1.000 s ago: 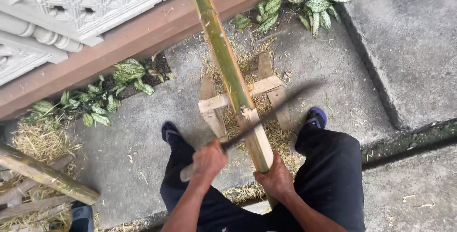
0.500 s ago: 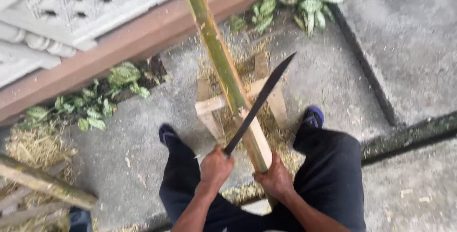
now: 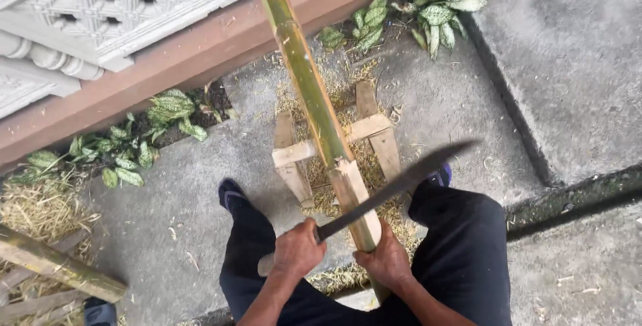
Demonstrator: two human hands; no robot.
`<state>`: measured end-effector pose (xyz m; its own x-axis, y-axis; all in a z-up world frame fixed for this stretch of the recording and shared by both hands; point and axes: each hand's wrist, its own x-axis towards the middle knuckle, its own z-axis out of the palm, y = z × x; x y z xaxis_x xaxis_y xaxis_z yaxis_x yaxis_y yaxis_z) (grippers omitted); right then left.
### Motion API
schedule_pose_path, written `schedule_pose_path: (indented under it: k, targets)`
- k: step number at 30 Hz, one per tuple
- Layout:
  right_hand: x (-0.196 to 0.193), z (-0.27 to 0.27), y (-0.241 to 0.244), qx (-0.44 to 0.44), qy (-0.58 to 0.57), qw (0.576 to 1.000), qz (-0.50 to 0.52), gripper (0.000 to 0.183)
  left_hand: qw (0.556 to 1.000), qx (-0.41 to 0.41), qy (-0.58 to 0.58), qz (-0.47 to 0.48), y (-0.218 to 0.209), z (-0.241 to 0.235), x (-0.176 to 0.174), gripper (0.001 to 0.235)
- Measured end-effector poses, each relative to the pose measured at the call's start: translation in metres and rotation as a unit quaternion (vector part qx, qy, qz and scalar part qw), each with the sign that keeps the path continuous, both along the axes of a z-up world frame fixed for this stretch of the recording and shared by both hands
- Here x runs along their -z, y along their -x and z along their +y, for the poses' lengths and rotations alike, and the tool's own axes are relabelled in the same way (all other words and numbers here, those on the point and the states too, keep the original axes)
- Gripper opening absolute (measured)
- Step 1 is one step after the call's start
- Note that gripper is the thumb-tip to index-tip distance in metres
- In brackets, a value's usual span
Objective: The person is using a machete to shave the outer layer off a bamboo pole while it rests on a wooden support.
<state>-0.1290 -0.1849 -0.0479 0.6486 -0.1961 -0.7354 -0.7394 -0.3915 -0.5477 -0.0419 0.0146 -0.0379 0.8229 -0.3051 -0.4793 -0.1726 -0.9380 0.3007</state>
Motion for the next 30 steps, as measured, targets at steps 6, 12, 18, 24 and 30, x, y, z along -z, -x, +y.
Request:
schedule_pose_path:
  k: [6,12,18,24,30]
  targets:
    - [-0.006,0.001,0.001,0.011,-0.015,1.000,0.022,0.112,0.993,-0.099,-0.052,0.043,-0.015,0.015,-0.009,0.036]
    - [0.046,-0.007,-0.003,0.100,-0.178,0.979,0.007,0.110,0.992,-0.098,-0.065,0.039,-0.007,0.018,-0.014,0.047]
    - [0.017,-0.003,-0.010,0.070,-0.115,0.990,0.047,0.107,0.995,-0.035,-0.087,0.033,-0.008,0.018,-0.027,0.043]
    - [0.009,0.003,-0.014,0.036,-0.058,0.995,0.071,0.106,0.996,-0.001,-0.073,0.043,0.000,0.002,-0.024,0.038]
    - [-0.010,0.004,-0.022,0.025,-0.044,0.994,0.102,0.107,0.993,0.041,-0.053,0.092,0.008,-0.008,-0.040,0.033]
